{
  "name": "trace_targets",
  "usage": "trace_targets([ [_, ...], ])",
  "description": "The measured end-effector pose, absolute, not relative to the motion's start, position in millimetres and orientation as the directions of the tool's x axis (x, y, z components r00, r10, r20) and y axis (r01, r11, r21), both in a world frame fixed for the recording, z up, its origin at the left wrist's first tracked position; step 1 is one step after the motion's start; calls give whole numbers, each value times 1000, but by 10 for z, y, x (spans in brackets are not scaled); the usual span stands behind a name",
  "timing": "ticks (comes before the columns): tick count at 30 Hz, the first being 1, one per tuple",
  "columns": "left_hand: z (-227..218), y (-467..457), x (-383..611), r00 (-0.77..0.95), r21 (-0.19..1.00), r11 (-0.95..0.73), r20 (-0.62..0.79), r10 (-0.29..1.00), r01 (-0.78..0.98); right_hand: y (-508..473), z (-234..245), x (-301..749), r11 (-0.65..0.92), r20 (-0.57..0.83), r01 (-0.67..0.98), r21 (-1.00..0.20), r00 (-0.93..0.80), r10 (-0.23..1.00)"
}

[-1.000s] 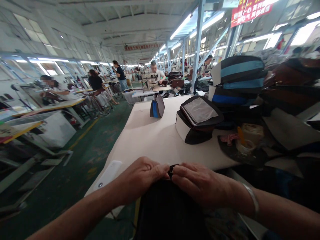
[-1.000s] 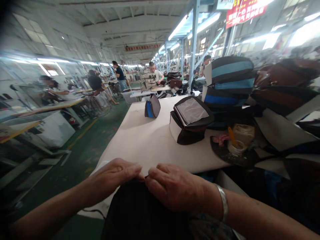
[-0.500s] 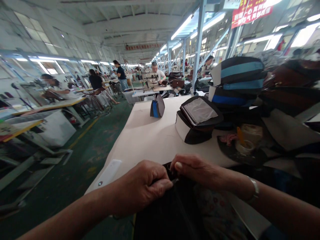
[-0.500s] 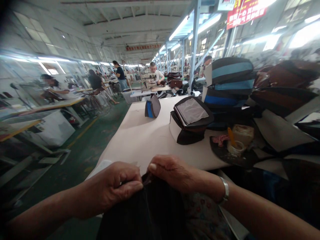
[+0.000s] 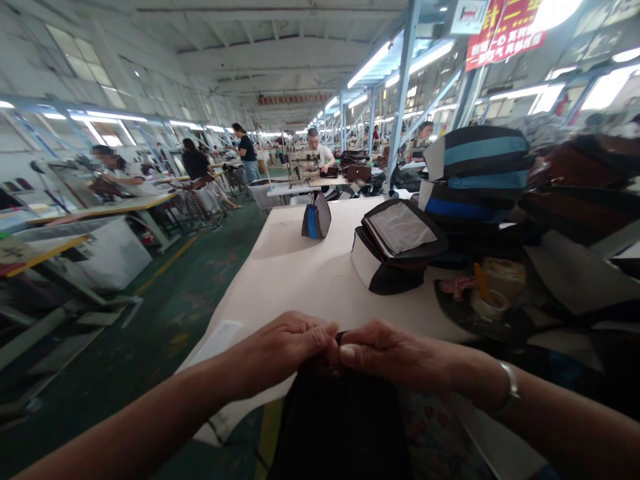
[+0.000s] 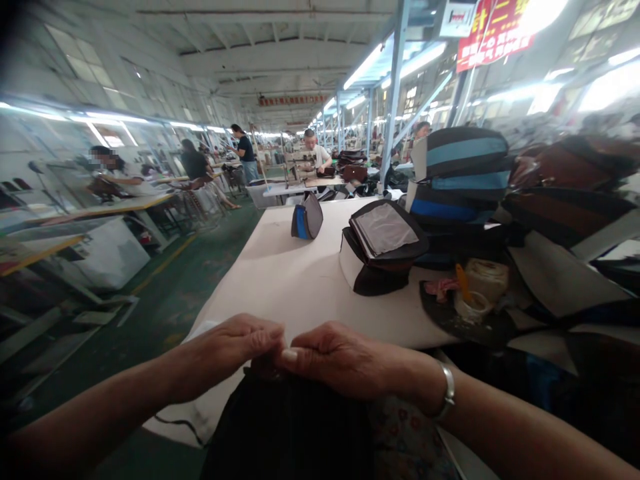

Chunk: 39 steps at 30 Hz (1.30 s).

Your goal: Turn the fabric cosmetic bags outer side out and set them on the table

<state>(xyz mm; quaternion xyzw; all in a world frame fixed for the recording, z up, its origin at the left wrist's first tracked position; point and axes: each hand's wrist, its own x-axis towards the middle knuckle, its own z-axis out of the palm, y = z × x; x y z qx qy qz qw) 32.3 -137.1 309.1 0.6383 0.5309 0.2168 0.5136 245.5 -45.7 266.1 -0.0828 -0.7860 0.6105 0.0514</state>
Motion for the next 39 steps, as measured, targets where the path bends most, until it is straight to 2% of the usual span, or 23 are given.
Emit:
trace_targets([
  [6,2878,-1214,119,510,942,95,-257,821,322,-468,2682,2436,155,-3,31,-988,-985,175],
  [11,2708,-1161,53,578,939,182,-326,748,293,-448,2725,2476,218,-96,145,-965,-971,218],
  [15,2697,-1195,54,575,945,205,-318,753,255,-439,2651,2475,147,-161,209,-967,-944,287],
  [17,2724,-1234,96,543,938,142,-301,784,315,-403,2595,2481,108,-184,221,-969,-942,281],
  [19,2759,-1266,161,507,910,61,-283,814,411,-336,2567,2487,106,-207,234,-967,-954,218],
  [23,2820,-1281,296,443,824,-52,-249,861,564,-188,2631,2469,206,-229,236,-950,-972,54],
  [27,2858,-1285,357,448,787,-131,-197,872,602,-187,2692,2440,267,-189,195,-944,-981,48],
  [29,2855,-1283,341,461,820,-95,-217,860,564,-235,2669,2451,259,-147,162,-952,-986,77],
  [32,2816,-1248,262,500,913,84,-294,815,399,-284,2605,2506,191,-97,114,-975,-990,98],
  [35,2773,-1181,177,539,948,129,-273,797,290,-270,2593,2563,95,-109,116,-989,-991,82],
  [39,2751,-1111,161,560,939,171,-317,765,297,-237,2706,2564,212,-158,167,-963,-986,61],
])
